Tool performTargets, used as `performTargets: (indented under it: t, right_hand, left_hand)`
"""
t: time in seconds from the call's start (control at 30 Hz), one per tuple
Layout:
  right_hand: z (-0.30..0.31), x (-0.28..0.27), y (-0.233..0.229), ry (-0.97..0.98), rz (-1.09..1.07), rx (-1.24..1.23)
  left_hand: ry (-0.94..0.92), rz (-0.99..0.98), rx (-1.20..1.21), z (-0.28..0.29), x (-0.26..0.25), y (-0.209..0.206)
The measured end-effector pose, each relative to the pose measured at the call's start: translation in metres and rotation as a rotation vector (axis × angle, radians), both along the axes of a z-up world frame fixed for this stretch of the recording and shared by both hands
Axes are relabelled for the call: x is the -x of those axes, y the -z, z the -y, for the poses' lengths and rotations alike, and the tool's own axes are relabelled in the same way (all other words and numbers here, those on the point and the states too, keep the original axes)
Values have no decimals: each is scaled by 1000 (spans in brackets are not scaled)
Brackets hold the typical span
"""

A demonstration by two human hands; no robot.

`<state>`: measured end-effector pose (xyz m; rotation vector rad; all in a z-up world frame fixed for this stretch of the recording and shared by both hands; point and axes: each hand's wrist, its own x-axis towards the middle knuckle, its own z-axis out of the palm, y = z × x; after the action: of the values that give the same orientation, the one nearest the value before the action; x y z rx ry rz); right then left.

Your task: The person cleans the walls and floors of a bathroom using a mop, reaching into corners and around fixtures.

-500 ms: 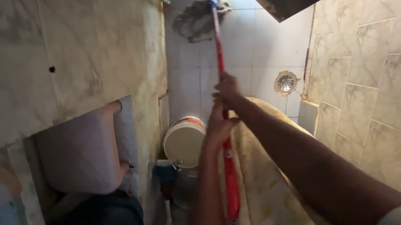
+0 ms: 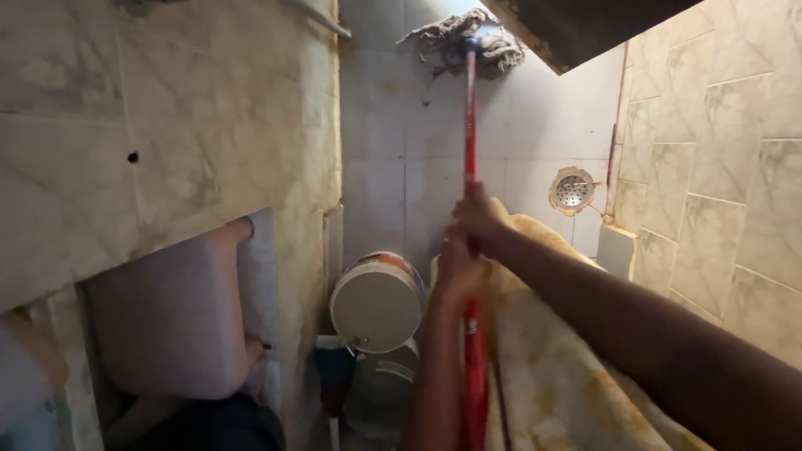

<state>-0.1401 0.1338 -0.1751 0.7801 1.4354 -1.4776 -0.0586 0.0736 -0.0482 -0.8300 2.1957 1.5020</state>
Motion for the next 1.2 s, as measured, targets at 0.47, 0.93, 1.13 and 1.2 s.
performTargets:
  t: [0.47, 0.93, 1.13, 1.2]
  right_hand:
    - [160, 62, -62, -776, -1255, -367]
    - [321, 197, -251, -208, -1544, -329]
    - [342, 217, -268, -396, -1243, -537]
    - [349, 213, -278, -401, -1029, -570]
  left_hand:
    - [-196, -46, -265, 70, -22, -88]
    - [-645, -985, -908, 184, 111, -263]
    - [-682, -1015, -931, 203, 121, -281]
    - [-677, -1040, -917, 208, 121, -281]
